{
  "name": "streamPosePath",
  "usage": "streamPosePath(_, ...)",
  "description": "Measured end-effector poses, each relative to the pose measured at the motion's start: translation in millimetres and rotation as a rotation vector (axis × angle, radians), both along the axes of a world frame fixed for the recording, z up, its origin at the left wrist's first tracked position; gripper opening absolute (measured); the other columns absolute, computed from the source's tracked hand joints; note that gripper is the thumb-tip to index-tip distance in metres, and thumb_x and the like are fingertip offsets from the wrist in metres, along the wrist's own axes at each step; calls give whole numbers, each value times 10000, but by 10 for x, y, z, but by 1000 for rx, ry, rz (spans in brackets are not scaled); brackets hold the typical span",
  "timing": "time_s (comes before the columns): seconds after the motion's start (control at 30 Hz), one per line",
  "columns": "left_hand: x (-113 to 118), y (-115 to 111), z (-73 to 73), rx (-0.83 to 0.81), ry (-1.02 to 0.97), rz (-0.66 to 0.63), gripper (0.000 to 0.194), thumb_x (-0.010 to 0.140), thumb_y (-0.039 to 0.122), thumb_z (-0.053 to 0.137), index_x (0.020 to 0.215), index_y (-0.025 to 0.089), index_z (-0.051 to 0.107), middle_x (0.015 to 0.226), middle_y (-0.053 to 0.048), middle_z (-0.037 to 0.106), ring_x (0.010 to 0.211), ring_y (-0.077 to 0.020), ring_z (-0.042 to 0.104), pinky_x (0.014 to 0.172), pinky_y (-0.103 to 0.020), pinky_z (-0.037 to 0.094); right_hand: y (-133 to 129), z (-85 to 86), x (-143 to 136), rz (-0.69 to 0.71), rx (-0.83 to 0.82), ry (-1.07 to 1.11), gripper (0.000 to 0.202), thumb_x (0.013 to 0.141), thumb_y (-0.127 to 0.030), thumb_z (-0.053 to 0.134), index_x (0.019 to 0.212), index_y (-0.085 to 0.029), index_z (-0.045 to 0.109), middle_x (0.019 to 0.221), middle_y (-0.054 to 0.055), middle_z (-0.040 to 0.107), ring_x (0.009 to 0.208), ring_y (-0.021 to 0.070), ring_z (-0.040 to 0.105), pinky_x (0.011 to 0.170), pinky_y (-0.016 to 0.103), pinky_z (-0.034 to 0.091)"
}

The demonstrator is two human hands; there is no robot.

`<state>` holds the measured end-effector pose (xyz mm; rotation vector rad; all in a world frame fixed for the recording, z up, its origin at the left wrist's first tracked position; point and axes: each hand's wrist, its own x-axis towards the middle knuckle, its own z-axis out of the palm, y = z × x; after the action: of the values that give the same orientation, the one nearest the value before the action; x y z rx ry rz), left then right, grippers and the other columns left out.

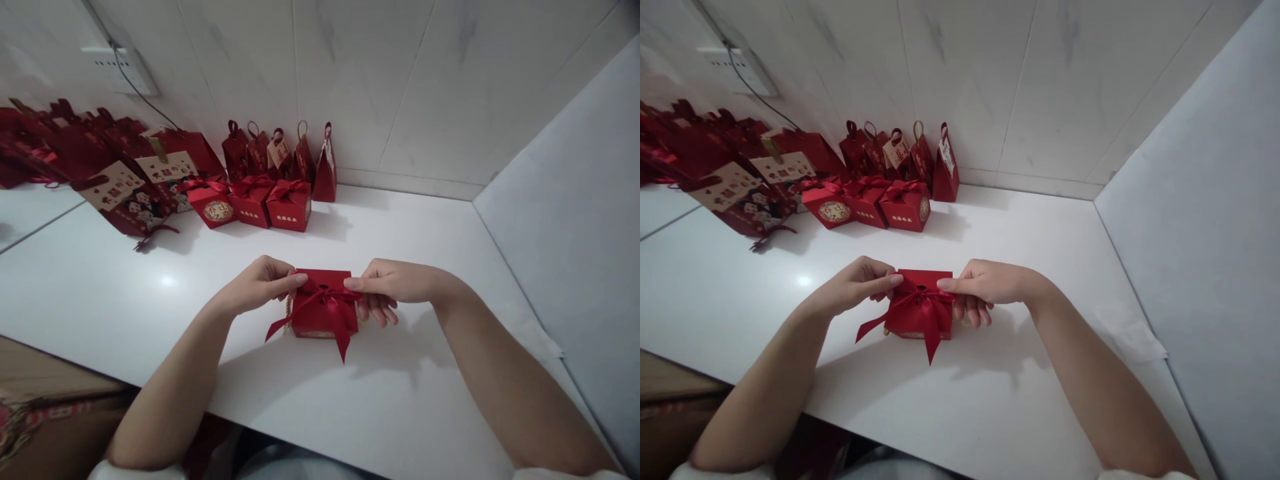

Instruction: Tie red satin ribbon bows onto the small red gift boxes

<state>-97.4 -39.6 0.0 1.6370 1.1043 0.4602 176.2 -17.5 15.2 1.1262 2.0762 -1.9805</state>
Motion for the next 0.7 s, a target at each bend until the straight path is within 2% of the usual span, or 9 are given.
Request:
streamPosePath(0.1, 38, -7, -27, 53, 6, 49, 480, 885, 514, 573, 587, 139, 548, 544, 18, 440, 534, -86, 368, 510, -232, 296, 1, -15, -10, -1, -9, 25, 547, 884, -617, 538, 686, -126, 678, 544, 41, 655, 466, 121, 607, 495, 237, 467)
streamPosePath(0.27, 79, -16, -14, 77, -96, 24, 438, 880, 438, 611, 574, 141, 507, 558, 23, 434, 538, -80, 357, 513, -228, 288, 13, -39, 22, 24, 4, 51, 409, 881, -541, 595, 758, -156, 654, 626, 21, 684, 462, 107, 597, 488, 232, 461)
streamPosePath(0.43, 105, -7, -55, 88, -214, 140, 434, 887, 439, 595, 601, 156, 431, 583, 34, 377, 544, -80, 333, 507, -224, 256, -17, 7, 22, 9, 124, 48, 364, 919, -517, 533, 833, -176, 628, 734, 29, 692, 552, 112, 605, 499, 228, 429)
streamPosePath(0.57, 110, 14, -121, 199, -133, 173, 448, 891, 454, 582, 603, 156, 412, 608, 32, 361, 579, -87, 319, 526, -221, 251, -30, 34, 8, 29, 234, 53, 333, 943, -462, 491, 799, -186, 610, 795, 39, 702, 679, 146, 643, 553, 245, 444)
streamPosePath(0.7, 83, 26, -149, 193, -92, 164, 435, 899, 472, 565, 625, 155, 450, 611, 29, 366, 576, -90, 318, 524, -226, 249, -15, 16, 18, 61, 308, 51, 338, 953, -431, 467, 797, -185, 638, 798, 39, 689, 729, 161, 622, 624, 269, 446)
